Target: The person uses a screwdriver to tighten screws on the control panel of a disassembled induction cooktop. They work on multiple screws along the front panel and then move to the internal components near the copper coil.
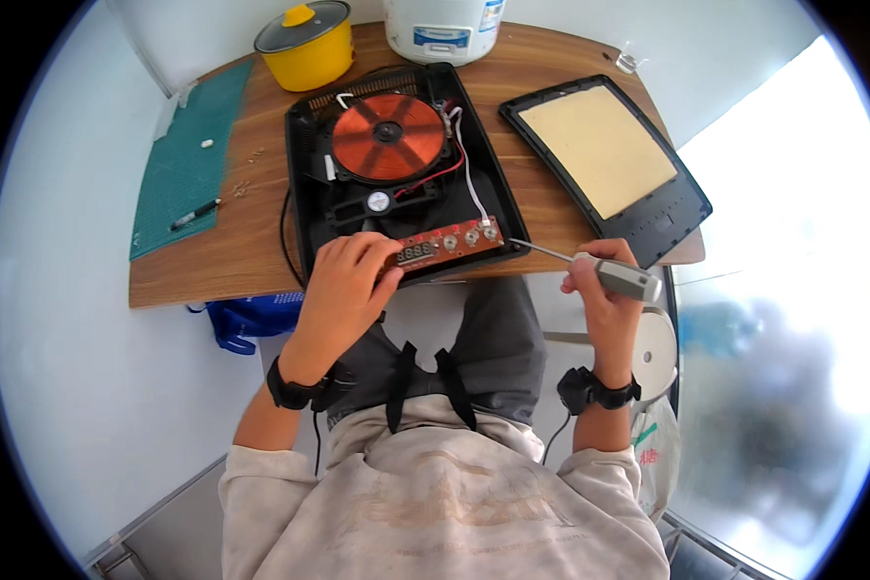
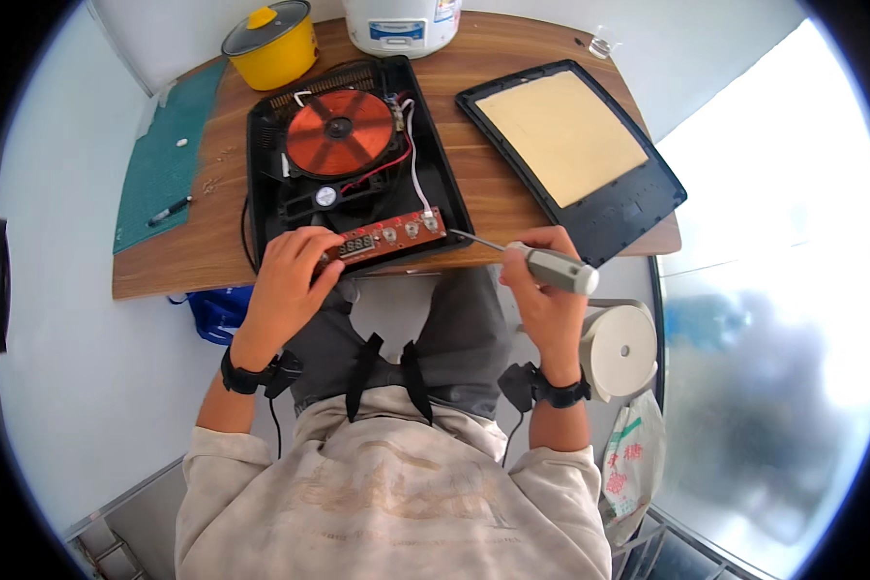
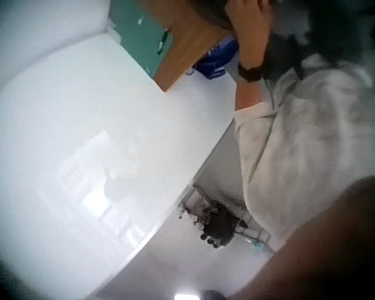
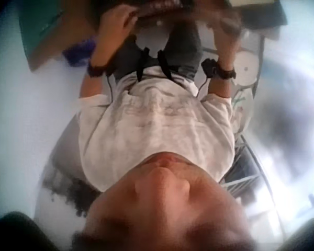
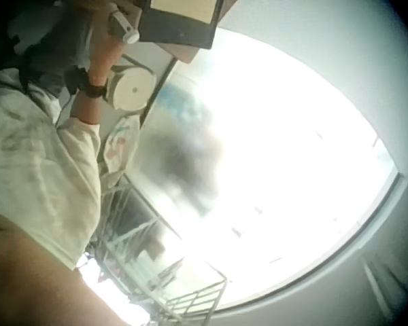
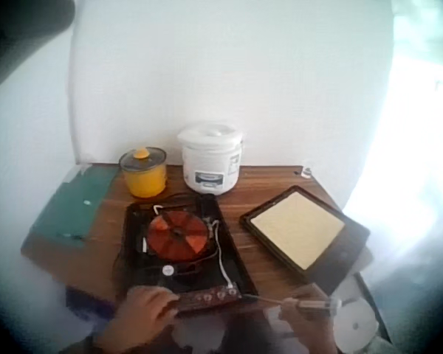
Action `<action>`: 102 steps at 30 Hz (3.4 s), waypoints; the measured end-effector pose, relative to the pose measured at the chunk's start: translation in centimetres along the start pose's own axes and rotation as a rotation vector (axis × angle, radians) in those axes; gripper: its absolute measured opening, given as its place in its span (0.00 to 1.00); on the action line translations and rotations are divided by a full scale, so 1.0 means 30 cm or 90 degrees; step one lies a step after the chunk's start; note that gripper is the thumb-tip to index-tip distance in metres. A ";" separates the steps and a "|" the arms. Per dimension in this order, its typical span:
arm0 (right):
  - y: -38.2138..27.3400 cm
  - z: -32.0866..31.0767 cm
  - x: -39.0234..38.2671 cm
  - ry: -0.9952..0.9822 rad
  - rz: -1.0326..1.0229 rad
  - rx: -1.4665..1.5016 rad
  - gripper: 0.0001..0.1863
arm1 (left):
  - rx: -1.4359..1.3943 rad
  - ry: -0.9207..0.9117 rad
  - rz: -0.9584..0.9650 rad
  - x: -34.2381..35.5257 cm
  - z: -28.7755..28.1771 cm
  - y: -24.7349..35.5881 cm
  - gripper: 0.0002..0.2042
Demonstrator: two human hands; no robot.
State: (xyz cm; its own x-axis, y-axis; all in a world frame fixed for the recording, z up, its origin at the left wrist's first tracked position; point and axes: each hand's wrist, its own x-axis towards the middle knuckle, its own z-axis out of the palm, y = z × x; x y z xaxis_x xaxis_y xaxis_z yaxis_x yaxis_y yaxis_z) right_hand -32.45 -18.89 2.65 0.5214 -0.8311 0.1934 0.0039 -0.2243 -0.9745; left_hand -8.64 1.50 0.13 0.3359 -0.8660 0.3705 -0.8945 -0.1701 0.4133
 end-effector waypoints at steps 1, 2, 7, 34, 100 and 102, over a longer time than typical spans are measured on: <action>-0.003 0.007 -0.004 0.003 0.005 0.004 0.08 | 0.002 0.017 0.001 -0.005 0.004 -0.003 0.14; -0.009 0.012 -0.007 0.007 0.009 0.008 0.08 | 0.005 0.034 0.002 -0.007 0.010 -0.001 0.13; -0.021 0.025 0.009 0.076 0.027 0.043 0.08 | 0.010 0.054 -0.002 -0.003 0.023 0.015 0.11; 0.019 0.033 0.020 0.112 0.019 0.059 0.13 | 0.020 0.078 -0.011 -0.001 0.027 0.019 0.10; -0.181 0.167 0.153 -0.013 -0.412 -0.320 0.29 | 0.013 0.076 0.004 -0.018 0.039 0.000 0.11; -0.170 0.167 0.147 0.003 -0.360 -0.312 0.29 | 0.015 0.074 0.000 -0.020 0.038 0.000 0.11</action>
State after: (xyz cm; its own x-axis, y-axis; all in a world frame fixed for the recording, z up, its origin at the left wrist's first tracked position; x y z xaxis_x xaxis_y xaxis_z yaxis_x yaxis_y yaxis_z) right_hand -25.89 -18.86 7.91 0.5493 -0.5231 0.6517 -0.1100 -0.8184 -0.5641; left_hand -9.17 1.50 -1.04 0.3665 -0.8056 0.4655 -0.9010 -0.1824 0.3937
